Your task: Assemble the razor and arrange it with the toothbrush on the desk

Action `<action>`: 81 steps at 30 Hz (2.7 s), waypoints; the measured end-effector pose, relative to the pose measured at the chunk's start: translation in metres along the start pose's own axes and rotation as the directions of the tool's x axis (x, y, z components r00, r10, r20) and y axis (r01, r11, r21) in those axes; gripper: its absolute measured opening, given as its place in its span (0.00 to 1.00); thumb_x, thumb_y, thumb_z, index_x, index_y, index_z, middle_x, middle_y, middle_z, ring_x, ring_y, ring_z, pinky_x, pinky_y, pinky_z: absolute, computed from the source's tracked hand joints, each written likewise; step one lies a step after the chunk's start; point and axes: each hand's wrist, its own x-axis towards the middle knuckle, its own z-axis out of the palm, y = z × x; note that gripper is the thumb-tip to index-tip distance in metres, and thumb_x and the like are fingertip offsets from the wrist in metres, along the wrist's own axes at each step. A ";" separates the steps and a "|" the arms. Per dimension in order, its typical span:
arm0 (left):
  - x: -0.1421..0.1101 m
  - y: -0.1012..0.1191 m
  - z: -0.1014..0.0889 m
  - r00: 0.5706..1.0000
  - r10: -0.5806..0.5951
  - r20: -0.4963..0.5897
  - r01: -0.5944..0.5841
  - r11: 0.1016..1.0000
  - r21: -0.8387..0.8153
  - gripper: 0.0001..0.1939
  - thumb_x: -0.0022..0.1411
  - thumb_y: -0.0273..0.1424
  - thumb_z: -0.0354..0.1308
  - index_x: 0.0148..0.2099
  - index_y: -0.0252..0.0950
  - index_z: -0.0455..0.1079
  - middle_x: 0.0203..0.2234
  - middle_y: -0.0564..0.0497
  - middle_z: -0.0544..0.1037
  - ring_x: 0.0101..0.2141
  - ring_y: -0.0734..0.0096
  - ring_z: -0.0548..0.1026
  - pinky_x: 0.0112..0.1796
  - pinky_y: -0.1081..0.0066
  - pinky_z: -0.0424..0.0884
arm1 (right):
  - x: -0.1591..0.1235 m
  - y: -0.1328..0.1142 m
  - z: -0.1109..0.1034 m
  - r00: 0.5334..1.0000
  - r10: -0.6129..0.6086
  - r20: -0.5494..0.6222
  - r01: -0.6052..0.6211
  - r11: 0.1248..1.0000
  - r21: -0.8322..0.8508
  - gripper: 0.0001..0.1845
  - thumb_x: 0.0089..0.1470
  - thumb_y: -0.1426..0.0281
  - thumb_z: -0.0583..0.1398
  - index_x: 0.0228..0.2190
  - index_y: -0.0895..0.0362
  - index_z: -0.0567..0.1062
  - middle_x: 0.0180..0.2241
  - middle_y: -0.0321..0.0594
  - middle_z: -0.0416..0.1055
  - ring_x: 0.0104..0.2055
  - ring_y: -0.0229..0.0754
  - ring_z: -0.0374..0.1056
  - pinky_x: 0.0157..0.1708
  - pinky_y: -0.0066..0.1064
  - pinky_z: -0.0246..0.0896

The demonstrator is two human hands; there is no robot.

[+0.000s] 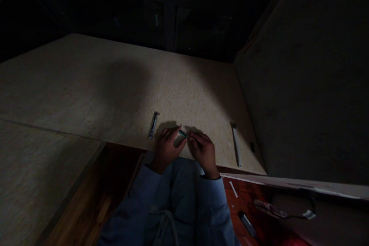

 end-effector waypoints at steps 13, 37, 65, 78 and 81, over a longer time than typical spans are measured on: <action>0.007 -0.064 -0.065 0.861 -0.406 -0.306 0.474 0.859 0.194 0.22 0.59 0.43 0.64 0.51 0.35 0.75 0.42 0.40 0.81 0.47 0.47 0.76 0.48 0.55 0.70 | -0.003 0.007 -0.001 0.996 0.053 -0.077 -0.041 0.988 0.147 0.13 0.61 0.66 0.59 0.41 0.52 0.84 0.39 0.44 0.81 0.42 0.46 0.76 0.43 0.38 0.71; 0.002 -0.036 -0.065 0.886 -0.440 -0.144 0.455 0.886 0.091 0.24 0.62 0.48 0.55 0.49 0.33 0.75 0.41 0.41 0.81 0.43 0.52 0.78 0.48 0.57 0.72 | -0.019 0.027 -0.151 0.858 0.487 -0.162 -0.408 0.456 -0.791 0.12 0.61 0.74 0.56 0.42 0.63 0.79 0.36 0.54 0.79 0.35 0.47 0.76 0.32 0.32 0.62; 0.036 0.026 -0.052 0.663 -0.581 0.473 0.488 -0.144 -0.861 0.15 0.46 0.32 0.65 0.38 0.34 0.74 0.23 0.57 0.71 0.22 0.77 0.69 0.23 0.75 0.65 | 0.024 -0.026 -0.066 0.968 0.240 -0.073 -0.202 0.918 0.341 0.17 0.53 0.63 0.66 0.44 0.53 0.75 0.35 0.38 0.75 0.35 0.40 0.73 0.36 0.32 0.70; 0.014 0.005 -0.060 0.697 -0.400 0.595 0.544 -0.246 -0.803 0.18 0.57 0.43 0.60 0.42 0.35 0.71 0.21 0.58 0.70 0.13 0.84 0.57 0.16 0.78 0.53 | 0.043 -0.075 0.022 0.927 0.368 0.076 -0.306 0.623 0.720 0.12 0.46 0.65 0.71 0.34 0.55 0.81 0.25 0.35 0.79 0.26 0.39 0.74 0.28 0.31 0.70; 0.015 0.011 -0.065 0.691 -0.436 0.576 0.566 -0.169 -0.807 0.20 0.61 0.49 0.59 0.40 0.35 0.70 0.20 0.58 0.69 0.12 0.85 0.55 0.15 0.78 0.50 | 0.045 -0.079 0.023 0.924 0.380 0.045 -0.293 0.627 0.721 0.11 0.46 0.65 0.71 0.33 0.55 0.81 0.23 0.34 0.78 0.25 0.38 0.73 0.27 0.31 0.69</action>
